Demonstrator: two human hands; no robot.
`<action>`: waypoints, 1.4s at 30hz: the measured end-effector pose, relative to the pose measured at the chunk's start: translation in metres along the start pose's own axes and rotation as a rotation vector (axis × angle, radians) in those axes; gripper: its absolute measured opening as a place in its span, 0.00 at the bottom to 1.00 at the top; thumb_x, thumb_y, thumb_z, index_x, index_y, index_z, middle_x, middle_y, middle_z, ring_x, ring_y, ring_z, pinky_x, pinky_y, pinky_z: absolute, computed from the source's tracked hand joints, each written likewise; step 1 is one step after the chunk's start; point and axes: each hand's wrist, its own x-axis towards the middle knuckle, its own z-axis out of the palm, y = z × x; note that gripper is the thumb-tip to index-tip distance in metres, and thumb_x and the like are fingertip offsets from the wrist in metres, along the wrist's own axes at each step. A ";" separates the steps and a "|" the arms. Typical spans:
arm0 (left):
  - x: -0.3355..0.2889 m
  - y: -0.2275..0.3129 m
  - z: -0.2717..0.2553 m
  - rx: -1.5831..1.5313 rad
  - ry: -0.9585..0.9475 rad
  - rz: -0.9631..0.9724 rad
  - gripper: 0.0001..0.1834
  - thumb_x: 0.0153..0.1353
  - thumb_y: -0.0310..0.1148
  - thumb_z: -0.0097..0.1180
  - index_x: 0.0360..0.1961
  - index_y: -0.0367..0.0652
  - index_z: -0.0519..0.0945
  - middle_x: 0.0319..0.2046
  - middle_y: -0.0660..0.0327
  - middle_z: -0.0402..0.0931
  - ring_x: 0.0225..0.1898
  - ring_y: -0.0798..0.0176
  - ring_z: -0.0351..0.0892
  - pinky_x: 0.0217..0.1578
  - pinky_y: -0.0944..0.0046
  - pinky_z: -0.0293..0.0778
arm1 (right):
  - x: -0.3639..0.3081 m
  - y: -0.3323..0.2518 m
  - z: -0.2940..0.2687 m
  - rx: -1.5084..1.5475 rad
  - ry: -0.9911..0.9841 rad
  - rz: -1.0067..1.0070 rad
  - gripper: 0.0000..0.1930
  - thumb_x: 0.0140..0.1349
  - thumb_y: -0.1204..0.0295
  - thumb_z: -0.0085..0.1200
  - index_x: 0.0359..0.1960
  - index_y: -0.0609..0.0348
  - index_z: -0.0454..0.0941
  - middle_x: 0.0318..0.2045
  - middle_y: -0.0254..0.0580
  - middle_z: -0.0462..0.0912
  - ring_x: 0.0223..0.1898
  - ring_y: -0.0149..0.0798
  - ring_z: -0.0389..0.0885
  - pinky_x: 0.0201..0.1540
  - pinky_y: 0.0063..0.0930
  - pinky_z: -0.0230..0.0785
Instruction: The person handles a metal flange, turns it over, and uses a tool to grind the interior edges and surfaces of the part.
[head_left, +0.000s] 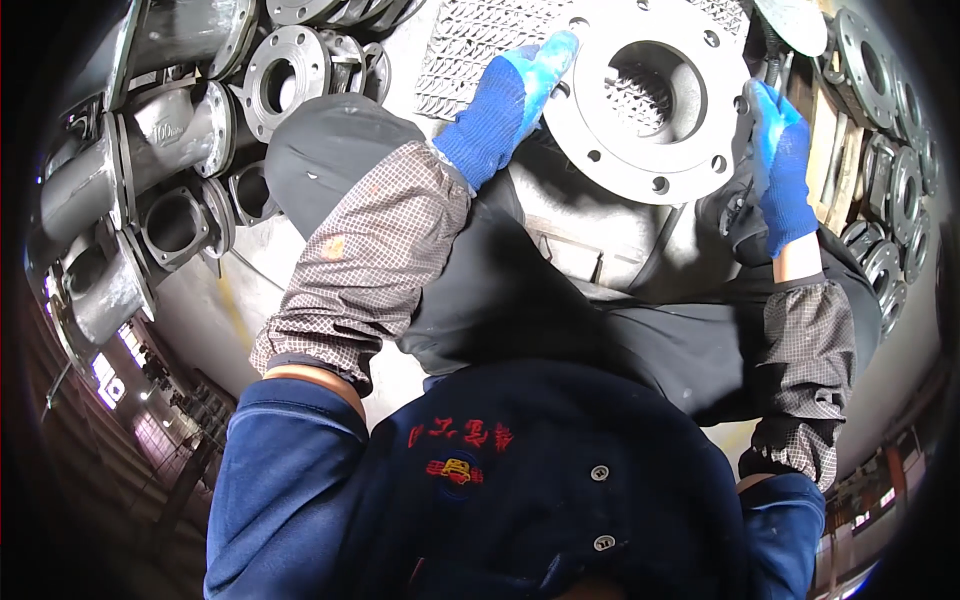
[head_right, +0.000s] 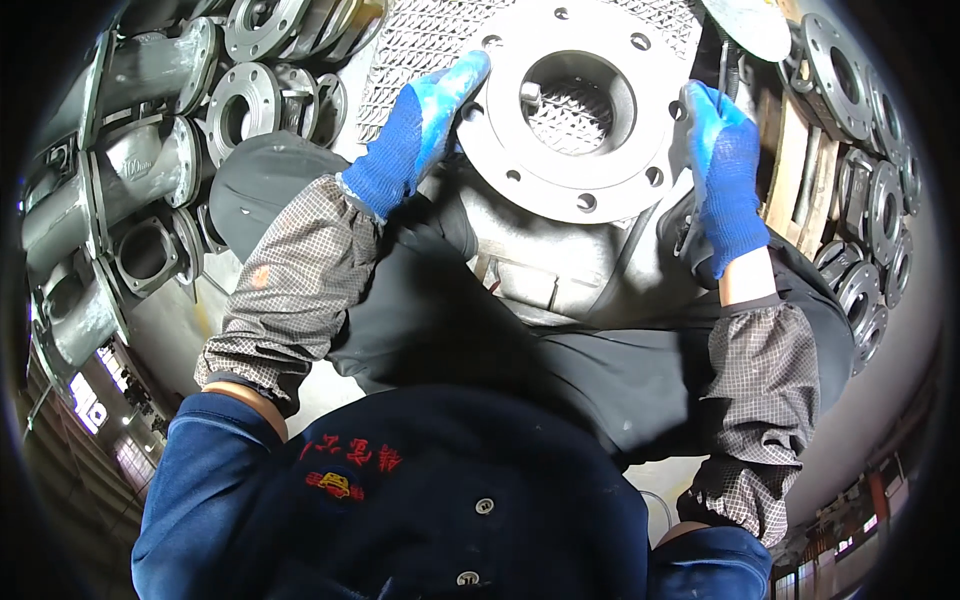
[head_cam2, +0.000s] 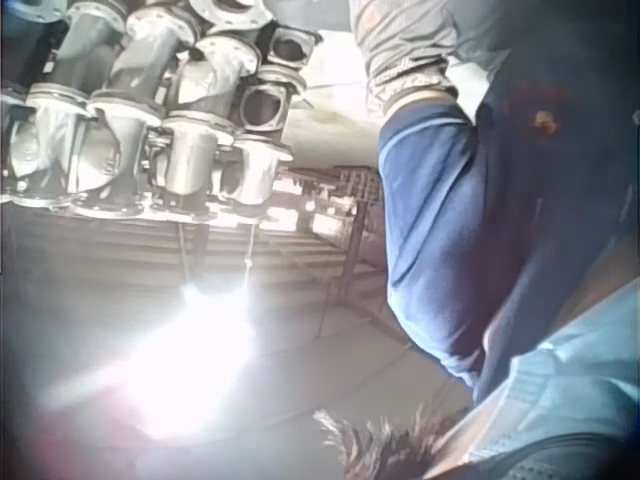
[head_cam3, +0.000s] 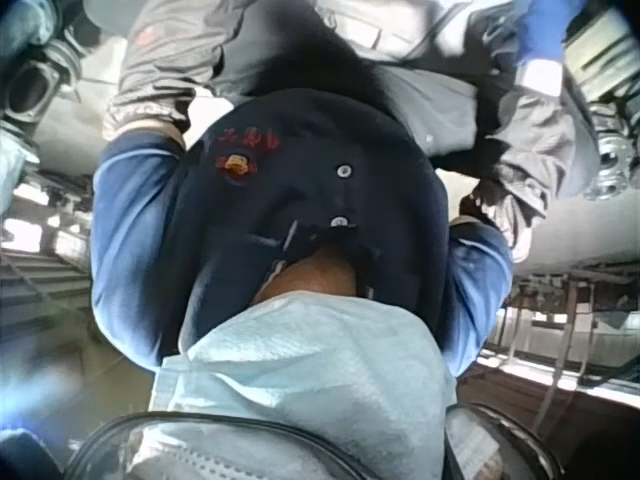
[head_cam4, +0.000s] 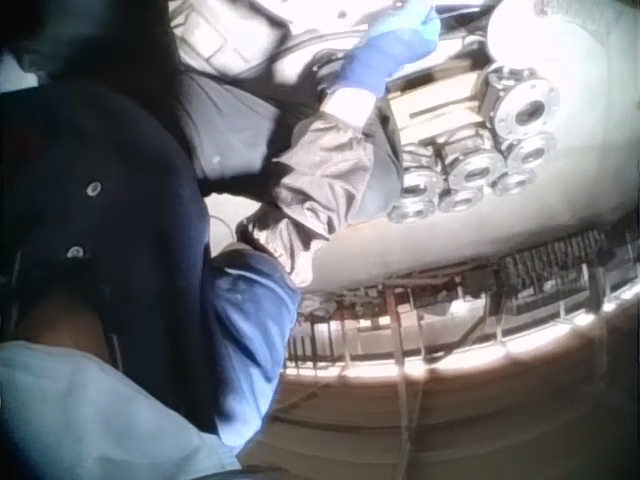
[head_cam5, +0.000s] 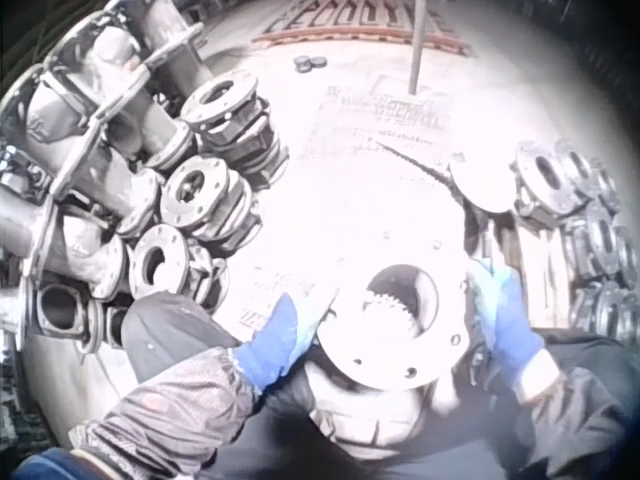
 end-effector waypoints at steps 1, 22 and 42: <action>0.000 -0.001 -0.004 -0.087 -0.005 0.006 0.29 0.62 0.56 0.49 0.33 0.34 0.79 0.22 0.63 0.74 0.24 0.70 0.72 0.26 0.69 0.70 | -0.005 -0.002 0.005 0.020 0.029 -0.157 0.18 0.61 0.61 0.52 0.42 0.64 0.80 0.28 0.36 0.80 0.26 0.27 0.75 0.29 0.19 0.67; -0.008 -0.012 -0.035 -0.572 -0.003 -0.026 0.27 0.68 0.51 0.38 0.57 0.42 0.68 0.48 0.59 0.75 0.51 0.66 0.74 0.48 0.66 0.72 | -0.076 -0.082 0.021 0.078 -0.152 -0.173 0.14 0.62 0.75 0.52 0.48 0.68 0.76 0.35 0.37 0.80 0.31 0.23 0.74 0.31 0.16 0.67; -0.053 0.033 -0.039 0.147 0.100 0.439 0.18 0.58 0.42 0.58 0.30 0.33 0.77 0.19 0.61 0.71 0.22 0.70 0.69 0.22 0.69 0.67 | -0.054 -0.004 0.039 0.235 -0.111 0.169 0.14 0.63 0.61 0.50 0.34 0.63 0.76 0.19 0.29 0.70 0.16 0.22 0.66 0.18 0.15 0.62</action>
